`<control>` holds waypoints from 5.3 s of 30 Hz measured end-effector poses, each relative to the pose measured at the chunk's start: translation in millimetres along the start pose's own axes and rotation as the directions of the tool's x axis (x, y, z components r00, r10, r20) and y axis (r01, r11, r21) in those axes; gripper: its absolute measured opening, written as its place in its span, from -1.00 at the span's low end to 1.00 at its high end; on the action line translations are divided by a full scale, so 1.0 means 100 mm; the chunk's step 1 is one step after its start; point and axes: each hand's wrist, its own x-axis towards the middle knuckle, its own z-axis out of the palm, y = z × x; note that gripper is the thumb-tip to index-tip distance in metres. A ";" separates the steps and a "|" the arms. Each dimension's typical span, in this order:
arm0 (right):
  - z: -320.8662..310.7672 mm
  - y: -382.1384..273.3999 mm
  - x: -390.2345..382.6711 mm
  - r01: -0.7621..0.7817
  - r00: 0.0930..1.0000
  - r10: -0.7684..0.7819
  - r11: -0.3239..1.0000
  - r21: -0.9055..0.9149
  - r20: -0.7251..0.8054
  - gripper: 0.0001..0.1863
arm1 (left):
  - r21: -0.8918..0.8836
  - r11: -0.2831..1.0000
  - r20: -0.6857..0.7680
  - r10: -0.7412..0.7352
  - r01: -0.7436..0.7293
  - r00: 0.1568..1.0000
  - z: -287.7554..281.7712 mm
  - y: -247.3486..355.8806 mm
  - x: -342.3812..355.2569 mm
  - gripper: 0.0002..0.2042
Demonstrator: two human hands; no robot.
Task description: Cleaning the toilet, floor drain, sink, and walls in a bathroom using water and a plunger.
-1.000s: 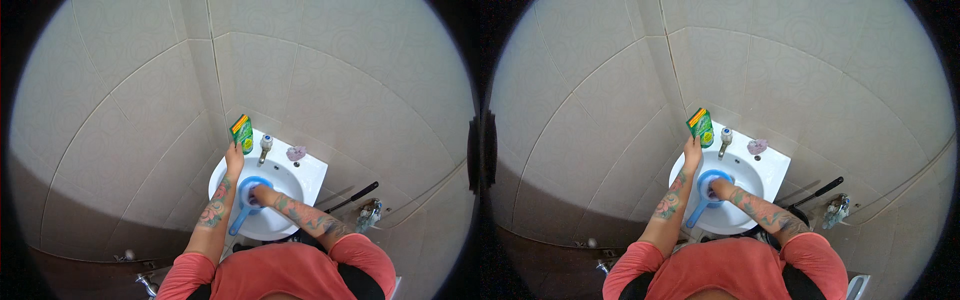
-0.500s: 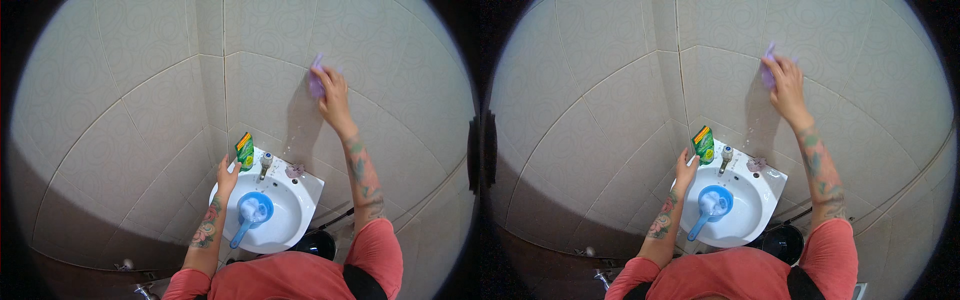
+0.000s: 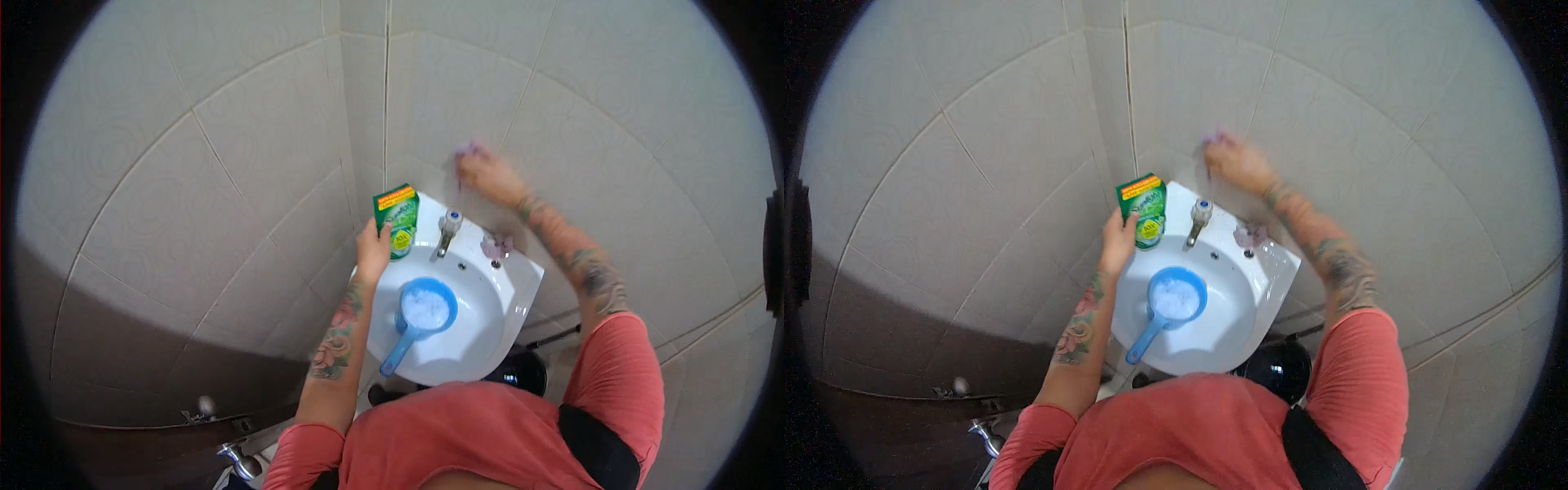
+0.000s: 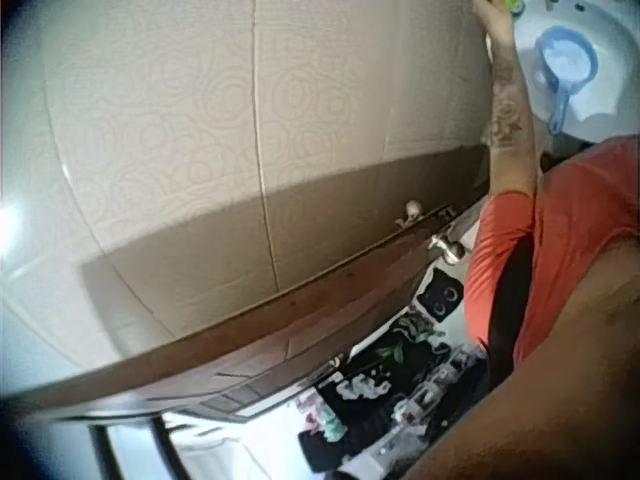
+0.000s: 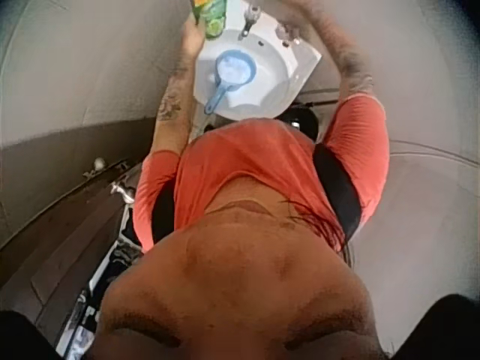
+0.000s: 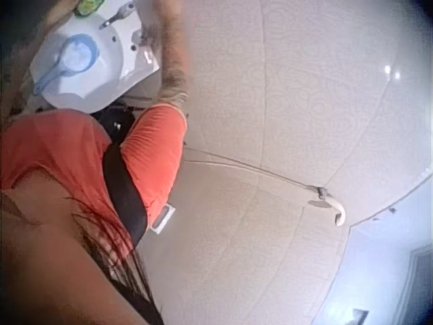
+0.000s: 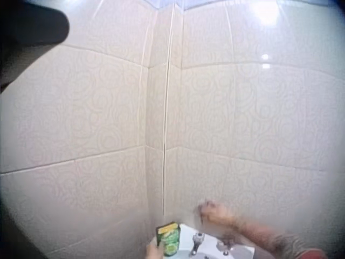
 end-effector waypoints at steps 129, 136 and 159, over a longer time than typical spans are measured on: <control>-3.05 2.40 2.86 -0.640 0.659 0.422 0.750 -0.169 -0.622 -0.61 | 0.627 0.775 0.108 0.008 -0.074 0.994 -0.33 -0.45 -0.43 -0.50; -2.35 1.96 4.03 -0.363 0.047 0.667 0.705 0.609 -0.744 -0.47 | 0.579 0.815 0.178 -0.113 -0.012 0.977 -0.26 -0.43 -0.30 -0.55; 0.37 -0.98 2.13 -0.180 0.972 0.130 0.948 -0.263 -0.197 -0.47 | 0.560 0.828 0.158 -0.090 -0.014 0.983 -0.33 -0.33 -0.32 -0.48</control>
